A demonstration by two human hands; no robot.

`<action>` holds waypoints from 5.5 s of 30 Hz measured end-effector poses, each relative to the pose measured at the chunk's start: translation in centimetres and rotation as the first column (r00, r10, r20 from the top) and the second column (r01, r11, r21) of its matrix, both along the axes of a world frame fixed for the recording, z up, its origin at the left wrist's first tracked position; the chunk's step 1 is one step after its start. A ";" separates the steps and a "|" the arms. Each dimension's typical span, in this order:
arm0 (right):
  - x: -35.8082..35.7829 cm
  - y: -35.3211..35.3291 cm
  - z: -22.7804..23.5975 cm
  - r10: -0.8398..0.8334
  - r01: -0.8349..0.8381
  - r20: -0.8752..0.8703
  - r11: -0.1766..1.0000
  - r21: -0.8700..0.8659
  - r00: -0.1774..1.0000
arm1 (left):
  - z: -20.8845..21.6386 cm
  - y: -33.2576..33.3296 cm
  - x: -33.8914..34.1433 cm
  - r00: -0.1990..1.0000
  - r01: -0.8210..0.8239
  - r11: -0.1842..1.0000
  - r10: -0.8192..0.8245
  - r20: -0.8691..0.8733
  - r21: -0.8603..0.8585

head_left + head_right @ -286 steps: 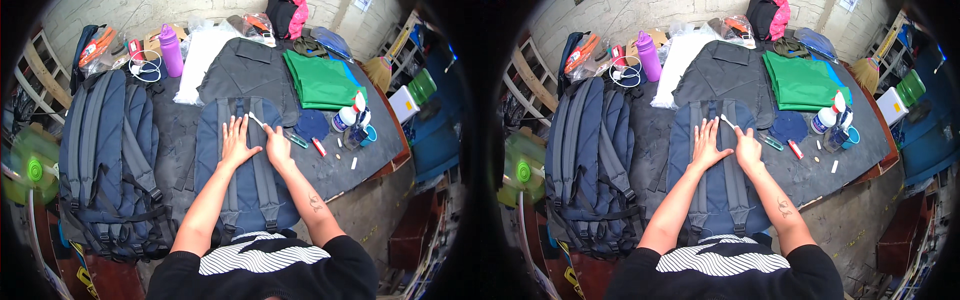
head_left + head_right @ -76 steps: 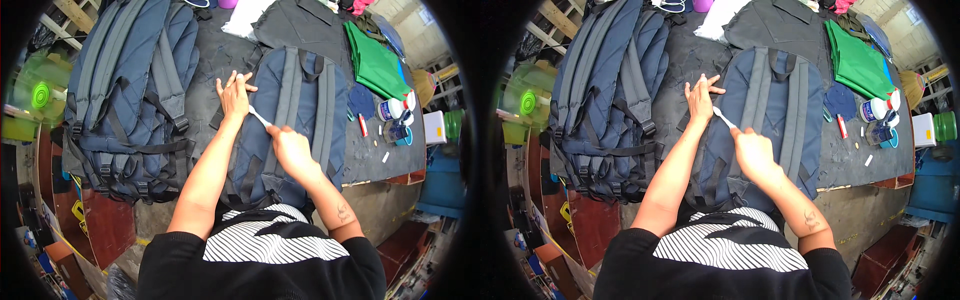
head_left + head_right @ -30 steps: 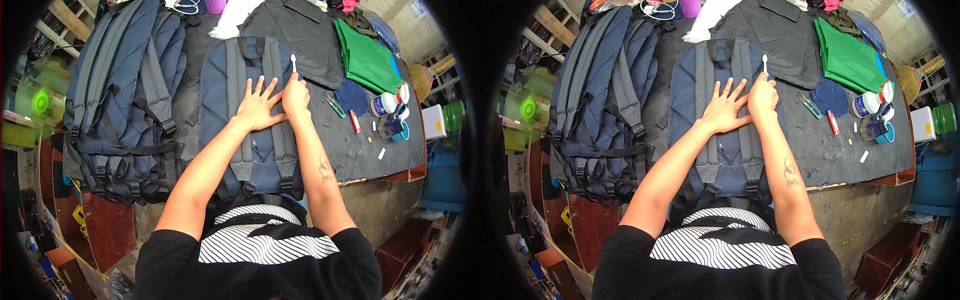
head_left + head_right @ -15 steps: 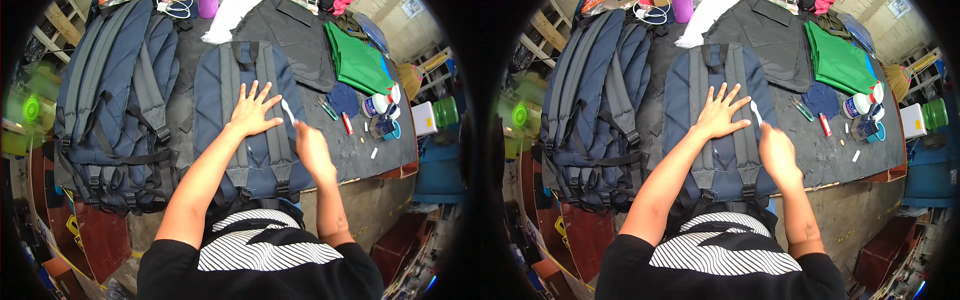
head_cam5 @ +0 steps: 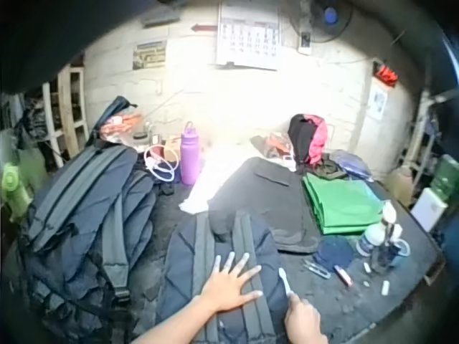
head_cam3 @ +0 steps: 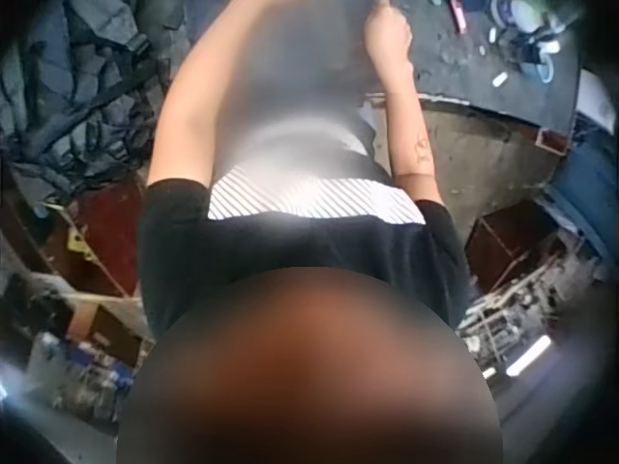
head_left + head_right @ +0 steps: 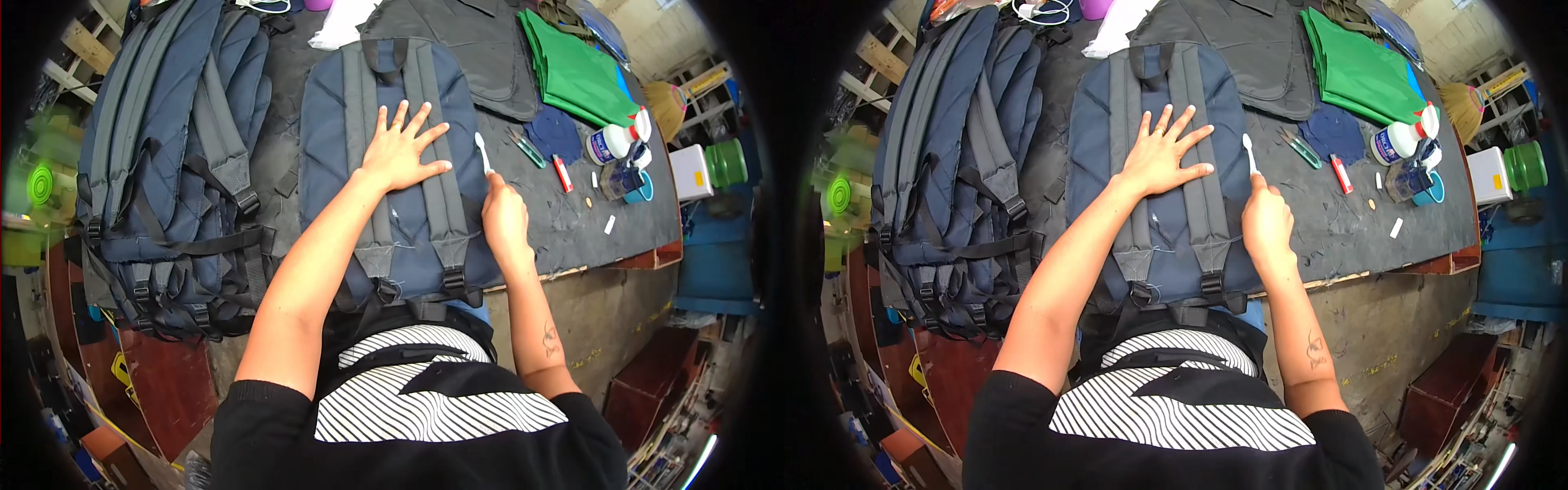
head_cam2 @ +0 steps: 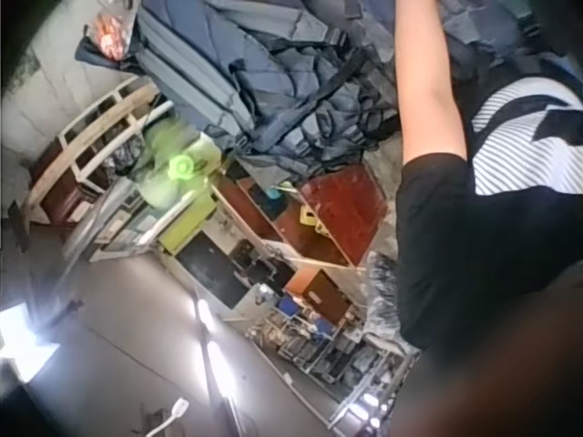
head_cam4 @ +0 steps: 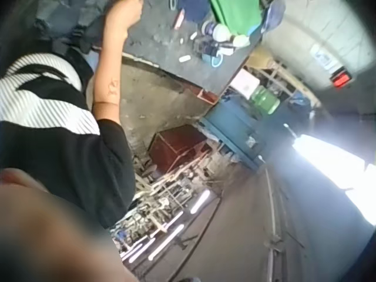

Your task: Inspecting and cleaning backpacks, including trimming loose threads with a utility knife.

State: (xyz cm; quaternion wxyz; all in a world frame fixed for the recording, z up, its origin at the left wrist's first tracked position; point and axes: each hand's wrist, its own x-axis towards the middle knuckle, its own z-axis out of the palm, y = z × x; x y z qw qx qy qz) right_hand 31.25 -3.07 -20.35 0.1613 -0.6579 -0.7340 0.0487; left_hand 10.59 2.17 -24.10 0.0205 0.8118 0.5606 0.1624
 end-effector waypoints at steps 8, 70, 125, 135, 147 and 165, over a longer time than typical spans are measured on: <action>0.6 -0.7 0.5 -0.026 0.019 -0.115 0.998 -0.066 0.993 | -0.1 1.1 -0.2 1.000 0.008 1.000 -0.008 -0.024 0.014; 9.6 10.8 -1.0 -0.189 0.175 -0.172 0.980 -0.094 0.967 | 1.1 -7.4 5.4 0.638 0.095 0.979 0.081 0.766 -0.182; -6.2 -4.5 0.6 0.292 -0.401 -0.535 0.911 -0.096 0.792 | 1.4 -13.3 -1.2 0.402 -0.303 0.939 0.279 0.872 -0.161; -6.9 -3.8 0.1 0.498 -0.468 -0.358 0.867 0.173 0.790 | 0.8 -13.1 -1.5 0.588 -0.286 0.958 0.193 0.786 -0.021; -3.7 -0.6 0.2 0.167 -0.143 -0.535 0.986 0.086 0.828 | 1.6 -13.3 -4.7 0.651 -0.408 0.907 0.369 0.664 -0.103; -1.8 14.7 1.5 0.168 0.133 -0.511 0.855 0.501 0.843 | 4.2 -1.5 -5.3 0.149 -0.133 0.973 0.208 0.967 -0.189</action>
